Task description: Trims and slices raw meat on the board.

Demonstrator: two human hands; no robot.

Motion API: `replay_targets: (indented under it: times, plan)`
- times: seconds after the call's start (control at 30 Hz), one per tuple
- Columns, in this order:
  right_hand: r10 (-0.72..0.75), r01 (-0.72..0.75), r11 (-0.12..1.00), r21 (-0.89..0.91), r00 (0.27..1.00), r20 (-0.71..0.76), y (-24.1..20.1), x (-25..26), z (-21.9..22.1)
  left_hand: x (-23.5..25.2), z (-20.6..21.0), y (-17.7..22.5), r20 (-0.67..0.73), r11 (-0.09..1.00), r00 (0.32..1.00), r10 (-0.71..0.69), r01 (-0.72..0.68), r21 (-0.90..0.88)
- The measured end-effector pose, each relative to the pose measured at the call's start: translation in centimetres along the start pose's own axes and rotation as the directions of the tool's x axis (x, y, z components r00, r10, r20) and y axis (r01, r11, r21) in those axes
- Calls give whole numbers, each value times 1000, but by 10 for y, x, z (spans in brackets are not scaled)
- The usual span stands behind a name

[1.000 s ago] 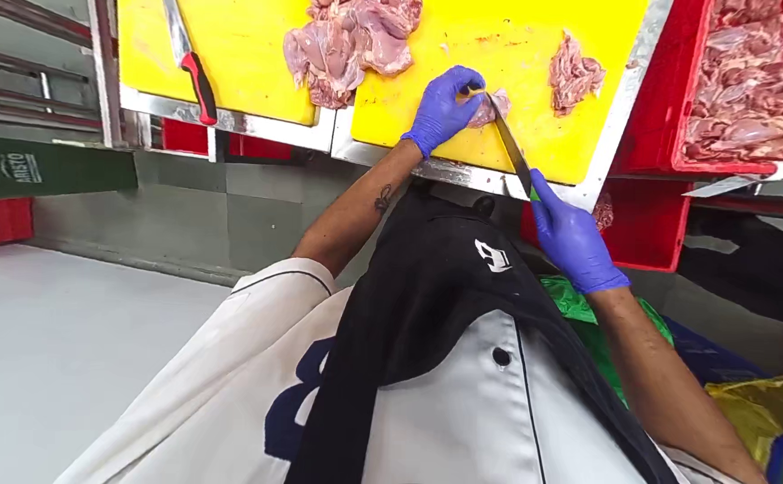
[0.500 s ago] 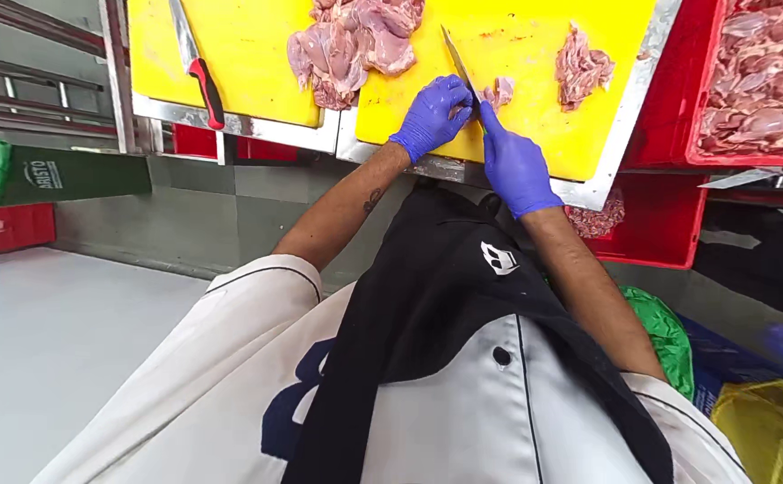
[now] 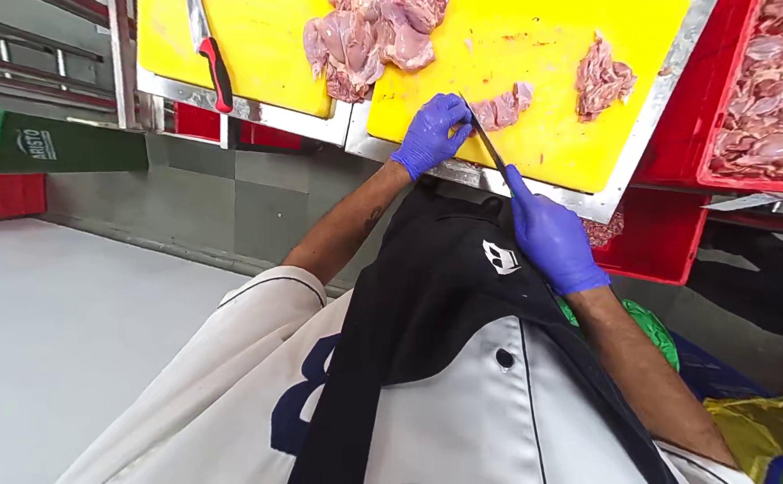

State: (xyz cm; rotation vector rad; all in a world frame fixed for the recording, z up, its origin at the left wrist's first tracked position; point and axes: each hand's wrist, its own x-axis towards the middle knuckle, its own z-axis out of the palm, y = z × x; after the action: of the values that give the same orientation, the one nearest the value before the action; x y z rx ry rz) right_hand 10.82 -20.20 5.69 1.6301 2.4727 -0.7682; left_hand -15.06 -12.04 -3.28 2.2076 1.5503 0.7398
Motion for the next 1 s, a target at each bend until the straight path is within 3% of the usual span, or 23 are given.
replay_targets:
  times: [0.17,0.23,0.37,0.47,0.53,0.6,0.7,0.83,0.93,1.0]
  plan:
    - [-3,9,996,91,998,-63,-36,87,3,-2,-2,7,19,998,1000,3,-4,55]
    - [-15,22,994,104,997,-72,-40,92,2,-1,-6,6,70,995,997,-19,12,99]
    - [-9,8,986,166,1000,7,-2,35,5,25,-22,-13,24,974,980,-198,194,115]
    - [31,-40,941,335,999,34,35,-21,-3,67,-32,-21,44,928,927,-372,370,42]
    - [114,-88,891,445,993,-31,51,-50,-11,102,-25,-9,135,929,942,-306,327,-173]
    - [233,-140,839,526,966,-115,62,-68,-15,133,-12,11,222,900,967,-122,202,-386]
    - [363,-208,794,572,916,-170,68,-83,-15,152,-9,33,227,957,970,-90,148,-251]
    - [302,-162,815,556,938,-170,53,-74,-3,85,-14,29,322,995,942,-95,96,13]
    - [193,-112,882,458,972,-135,33,-50,8,24,-3,20,199,993,977,-80,61,101]
    - [140,-105,928,357,987,-75,20,-35,10,11,-3,22,117,988,987,-114,100,114]
